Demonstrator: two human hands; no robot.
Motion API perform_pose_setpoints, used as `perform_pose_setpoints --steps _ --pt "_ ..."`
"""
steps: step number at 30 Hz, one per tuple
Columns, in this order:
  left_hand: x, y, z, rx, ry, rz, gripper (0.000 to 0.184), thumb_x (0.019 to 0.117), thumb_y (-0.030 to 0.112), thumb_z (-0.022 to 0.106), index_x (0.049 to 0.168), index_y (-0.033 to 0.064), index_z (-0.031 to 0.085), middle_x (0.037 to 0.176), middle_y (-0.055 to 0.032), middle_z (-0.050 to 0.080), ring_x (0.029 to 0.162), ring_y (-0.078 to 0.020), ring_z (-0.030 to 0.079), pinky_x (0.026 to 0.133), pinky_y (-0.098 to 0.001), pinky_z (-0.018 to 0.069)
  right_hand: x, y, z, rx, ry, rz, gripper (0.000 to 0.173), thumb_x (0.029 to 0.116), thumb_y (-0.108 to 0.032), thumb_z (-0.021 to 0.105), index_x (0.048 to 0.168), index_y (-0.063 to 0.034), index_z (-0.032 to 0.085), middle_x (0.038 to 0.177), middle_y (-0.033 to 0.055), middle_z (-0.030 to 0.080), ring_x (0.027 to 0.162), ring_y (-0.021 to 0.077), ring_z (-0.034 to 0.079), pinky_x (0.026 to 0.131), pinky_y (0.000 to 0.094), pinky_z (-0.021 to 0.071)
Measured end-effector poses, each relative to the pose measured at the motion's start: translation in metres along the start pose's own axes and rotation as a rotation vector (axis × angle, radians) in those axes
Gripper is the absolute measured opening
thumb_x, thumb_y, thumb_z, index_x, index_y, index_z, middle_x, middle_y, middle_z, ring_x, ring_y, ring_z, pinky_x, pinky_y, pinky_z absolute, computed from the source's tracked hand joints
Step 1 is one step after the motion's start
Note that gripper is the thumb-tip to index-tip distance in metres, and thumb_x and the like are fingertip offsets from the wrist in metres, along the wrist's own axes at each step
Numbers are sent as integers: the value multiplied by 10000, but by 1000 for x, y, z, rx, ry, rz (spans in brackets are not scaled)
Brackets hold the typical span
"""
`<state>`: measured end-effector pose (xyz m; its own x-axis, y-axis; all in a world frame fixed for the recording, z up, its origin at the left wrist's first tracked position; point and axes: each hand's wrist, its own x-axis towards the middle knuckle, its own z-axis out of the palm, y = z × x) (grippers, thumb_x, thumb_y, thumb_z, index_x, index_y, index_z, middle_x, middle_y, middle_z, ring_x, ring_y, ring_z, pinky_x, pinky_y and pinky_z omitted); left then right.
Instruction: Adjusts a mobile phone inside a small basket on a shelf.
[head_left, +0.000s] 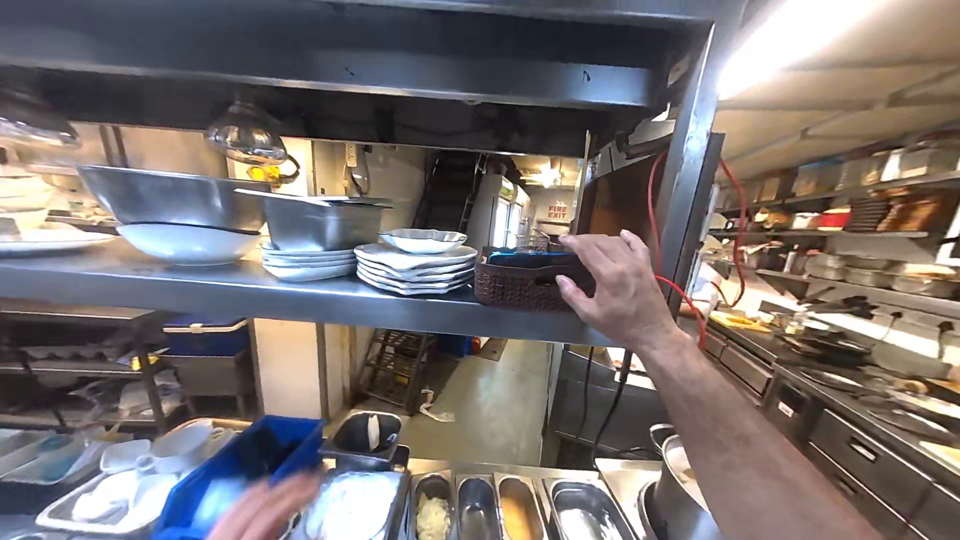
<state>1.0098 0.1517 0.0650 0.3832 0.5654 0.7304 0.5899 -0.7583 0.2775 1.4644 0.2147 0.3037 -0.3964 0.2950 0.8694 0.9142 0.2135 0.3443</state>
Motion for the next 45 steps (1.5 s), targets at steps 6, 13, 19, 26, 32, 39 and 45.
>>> perform_pose_setpoints --steps 6,13,19,26,32,39,45 --pt "259 84 -16 50 150 284 315 1031 270 596 1289 112 684 1261 -60 699 1148 -184 676 994 -448 551 -9 16 -52 81 94 91 437 960 -174 560 1377 -59 622 1327 143 657 1240 339 614 1064 582 450" --pt "343 92 15 -123 -11 114 217 1034 227 622 1184 145 753 1116 -24 757 1050 -128 711 980 -419 562 -46 35 -95 37 79 138 428 950 -216 554 1348 -96 656 1325 118 656 1273 306 596 1071 528 472" --pt "348 85 17 -123 16 68 160 1016 216 658 1108 173 781 1007 4 773 919 -101 727 881 -388 590 -61 35 -92 64 115 140 416 946 -206 532 1322 -98 673 1310 110 659 1231 280 622 1016 499 513" --pt "356 86 15 -97 -17 63 152 1010 209 664 1082 175 794 981 0 775 910 -116 719 882 -427 564 -59 28 -72 91 133 104 416 947 -230 523 1303 -86 683 1299 112 669 1239 290 621 1039 511 494" --pt "367 85 21 -61 -27 70 162 1023 187 636 1073 161 787 1024 -27 770 917 -155 724 889 -437 574 -45 32 -56 64 84 134 415 970 -232 454 1270 -93 704 1253 103 693 1186 303 643 1008 519 497" --pt "367 75 28 -63 -8 101 172 1027 188 630 1106 177 783 1111 -12 765 1031 -134 717 970 -426 556 -18 46 -36 -1 -36 141 320 1026 -139 497 1233 -102 738 1140 110 743 1150 319 673 1074 567 459" --pt "370 79 26 -124 -30 65 154 1009 159 652 1107 140 770 1119 -31 761 1024 -149 722 960 -434 567 -2 46 -34 110 -194 224 314 1065 -174 509 1318 -153 695 1098 102 755 1047 315 706 996 592 498"
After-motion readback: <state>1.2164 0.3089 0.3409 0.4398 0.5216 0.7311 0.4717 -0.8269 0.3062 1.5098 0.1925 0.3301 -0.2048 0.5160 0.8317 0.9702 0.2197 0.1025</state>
